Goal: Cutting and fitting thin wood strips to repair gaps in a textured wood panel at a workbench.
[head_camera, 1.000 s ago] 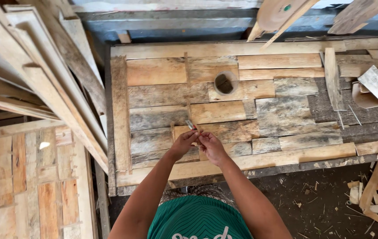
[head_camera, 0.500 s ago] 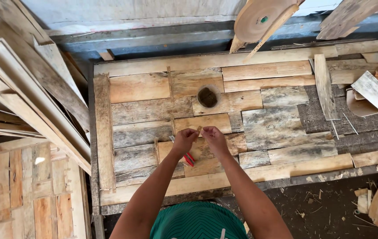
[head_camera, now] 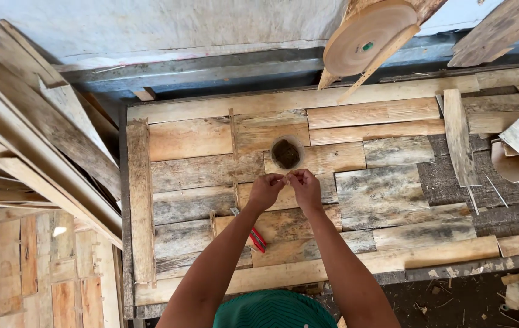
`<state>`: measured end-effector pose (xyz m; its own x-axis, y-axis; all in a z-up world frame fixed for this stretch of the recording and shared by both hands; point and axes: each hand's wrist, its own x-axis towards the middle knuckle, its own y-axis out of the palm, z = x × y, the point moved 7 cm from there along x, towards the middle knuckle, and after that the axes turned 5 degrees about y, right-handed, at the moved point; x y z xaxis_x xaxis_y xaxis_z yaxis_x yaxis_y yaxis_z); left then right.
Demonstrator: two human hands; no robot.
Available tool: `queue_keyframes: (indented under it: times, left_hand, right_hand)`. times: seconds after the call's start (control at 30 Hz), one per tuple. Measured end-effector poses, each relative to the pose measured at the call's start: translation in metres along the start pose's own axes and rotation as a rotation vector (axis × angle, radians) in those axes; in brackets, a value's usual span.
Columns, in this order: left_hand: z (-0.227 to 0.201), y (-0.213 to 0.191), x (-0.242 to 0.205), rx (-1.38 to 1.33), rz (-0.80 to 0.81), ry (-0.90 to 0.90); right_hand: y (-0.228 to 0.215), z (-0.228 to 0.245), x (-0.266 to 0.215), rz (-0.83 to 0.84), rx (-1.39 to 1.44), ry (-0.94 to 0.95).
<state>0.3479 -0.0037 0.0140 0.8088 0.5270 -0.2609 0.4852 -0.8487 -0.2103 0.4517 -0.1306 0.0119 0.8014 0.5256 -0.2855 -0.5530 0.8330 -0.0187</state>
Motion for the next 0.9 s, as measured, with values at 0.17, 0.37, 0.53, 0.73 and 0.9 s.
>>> queue_keyframes:
  times: [0.17,0.37,0.53,0.73,0.9]
  left_hand:
    - [0.001,0.002,0.019,0.096,0.009,-0.235]
    - [-0.009,0.005,0.049,0.272,-0.018,-0.197]
    - [-0.02,0.004,0.067,0.428,-0.007,-0.301]
    - [-0.007,0.008,0.078,0.43,0.025,-0.408]
    - [0.007,0.01,0.089,0.458,0.079,-0.424]
  right_hand:
    - [-0.004,0.023,0.027,-0.104,-0.181,-0.015]
    - [0.0,0.052,0.042,-0.237,-0.573,-0.141]
    - [-0.002,0.048,0.05,-0.366,-0.745,-0.282]
    - [-0.011,-0.011,0.08,-0.329,-0.636,0.07]
    - [-0.007,-0.009,0.087,-0.262,-0.544,0.182]
